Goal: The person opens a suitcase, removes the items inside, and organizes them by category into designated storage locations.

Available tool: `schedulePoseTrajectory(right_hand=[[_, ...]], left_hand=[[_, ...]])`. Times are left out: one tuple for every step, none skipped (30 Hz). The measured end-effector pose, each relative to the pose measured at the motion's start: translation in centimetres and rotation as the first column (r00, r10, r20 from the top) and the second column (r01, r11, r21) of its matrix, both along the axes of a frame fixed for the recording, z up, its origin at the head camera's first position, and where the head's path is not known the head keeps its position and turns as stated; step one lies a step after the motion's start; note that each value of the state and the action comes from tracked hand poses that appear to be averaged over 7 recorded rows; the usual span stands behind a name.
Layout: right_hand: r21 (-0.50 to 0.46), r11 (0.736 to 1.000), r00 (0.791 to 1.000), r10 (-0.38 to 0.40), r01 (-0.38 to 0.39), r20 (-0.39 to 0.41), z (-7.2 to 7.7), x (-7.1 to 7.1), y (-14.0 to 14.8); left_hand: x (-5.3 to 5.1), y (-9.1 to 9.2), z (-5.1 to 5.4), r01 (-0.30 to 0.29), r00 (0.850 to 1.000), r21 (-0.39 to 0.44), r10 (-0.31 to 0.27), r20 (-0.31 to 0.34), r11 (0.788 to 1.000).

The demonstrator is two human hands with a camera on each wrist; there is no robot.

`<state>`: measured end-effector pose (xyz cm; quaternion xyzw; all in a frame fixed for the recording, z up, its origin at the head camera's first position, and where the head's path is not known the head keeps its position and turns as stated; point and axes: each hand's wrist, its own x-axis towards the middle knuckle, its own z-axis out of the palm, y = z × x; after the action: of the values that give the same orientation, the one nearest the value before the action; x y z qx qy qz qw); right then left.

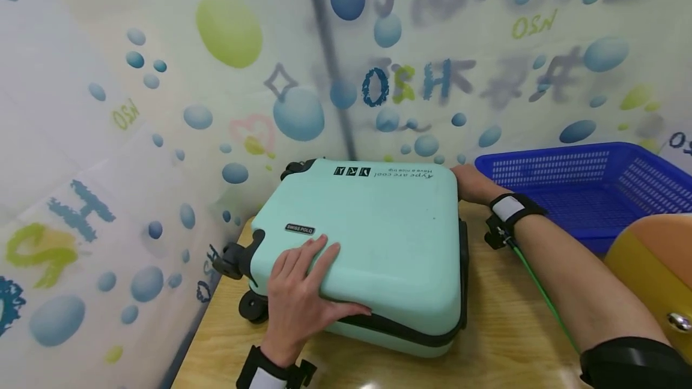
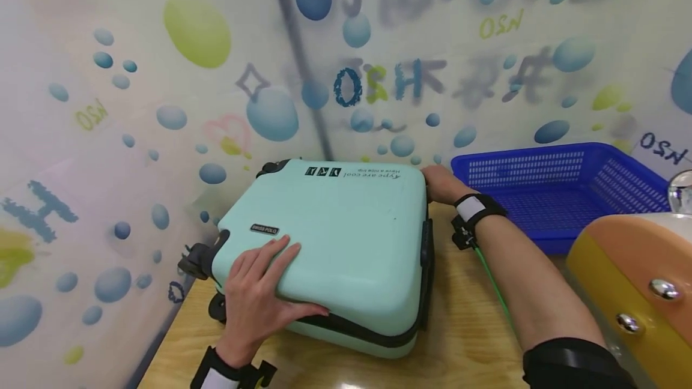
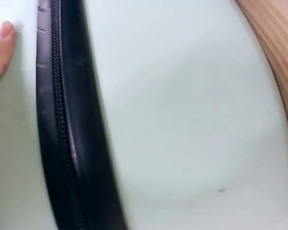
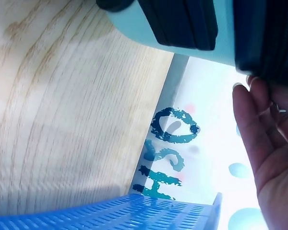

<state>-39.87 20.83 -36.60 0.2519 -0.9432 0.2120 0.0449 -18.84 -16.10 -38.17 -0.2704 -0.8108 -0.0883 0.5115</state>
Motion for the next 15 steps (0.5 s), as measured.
schedulePoseTrajectory(right_hand=[[-0.004,1.000,1.000,-0.001,0.001,-0.003,0.0,0.1,0.1],[-0.003,1.000,1.000,-0.005,0.005,-0.005,0.0,0.1,0.2],[-0.008,1.000,1.000,-0.011,0.011,-0.001,0.0,0.2,0.2],[-0.010,1.000,1.000,-0.015,0.015,0.006,0.0,0.2,0.2],[-0.014,1.000,1.000,-0.024,0.025,0.019,0.0,0.2,0.2],[-0.016,0.999,0.999,-0.035,0.035,0.036,0.1,0.2,0.2],[-0.015,0.999,0.998,-0.045,0.046,0.047,0.0,0.2,0.2],[-0.013,0.998,0.996,-0.059,0.060,0.062,0.0,0.2,0.2],[-0.010,0.997,0.995,-0.070,0.071,0.072,0.0,0.2,0.2],[-0.011,0.997,0.994,-0.076,0.077,0.076,-0.1,0.3,0.2],[-0.015,0.996,0.993,-0.084,0.086,0.083,-0.1,0.5,0.2],[-0.015,0.996,0.992,-0.090,0.091,0.088,-0.1,0.7,0.2],[-0.023,0.996,0.992,-0.082,0.085,0.096,-0.1,0.8,0.2],[-0.032,0.997,0.991,-0.070,0.074,0.113,-0.2,1.0,0.1],[-0.036,0.998,0.991,-0.049,0.054,0.126,-0.2,1.2,-0.1]], left_hand=[[0.0,0.1,0.0,-0.003,1.000,0.001,0.003,0.003,1.000],[-0.1,0.2,0.1,-0.005,1.000,0.002,0.005,0.007,1.000],[-0.1,0.3,0.1,-0.010,1.000,0.002,0.010,0.010,1.000],[-0.1,0.4,0.1,-0.015,1.000,0.003,0.015,0.014,1.000],[-0.1,0.5,0.1,-0.020,1.000,0.006,0.020,0.020,1.000],[-0.2,0.6,0.1,-0.024,0.999,0.009,0.024,0.022,1.000],[-0.2,0.6,0.0,-0.027,0.999,0.012,0.026,0.026,1.000],[-0.2,0.7,0.0,-0.032,0.999,0.015,0.031,0.030,0.999],[-0.2,0.9,-0.1,-0.037,0.999,0.018,0.036,0.033,0.999],[-0.2,1.0,-0.1,-0.042,0.999,0.021,0.042,0.036,0.999],[-0.3,1.1,-0.2,-0.048,0.998,0.023,0.047,0.037,0.999],[-0.3,1.2,-0.3,-0.058,0.998,0.021,0.057,0.039,0.998],[-0.4,1.3,-0.3,-0.072,0.996,0.018,0.071,0.046,0.997],[-0.4,1.4,-0.3,-0.091,0.995,0.014,0.090,0.050,0.996],[-0.5,1.4,-0.4,-0.113,0.992,0.009,0.113,0.053,0.994]])
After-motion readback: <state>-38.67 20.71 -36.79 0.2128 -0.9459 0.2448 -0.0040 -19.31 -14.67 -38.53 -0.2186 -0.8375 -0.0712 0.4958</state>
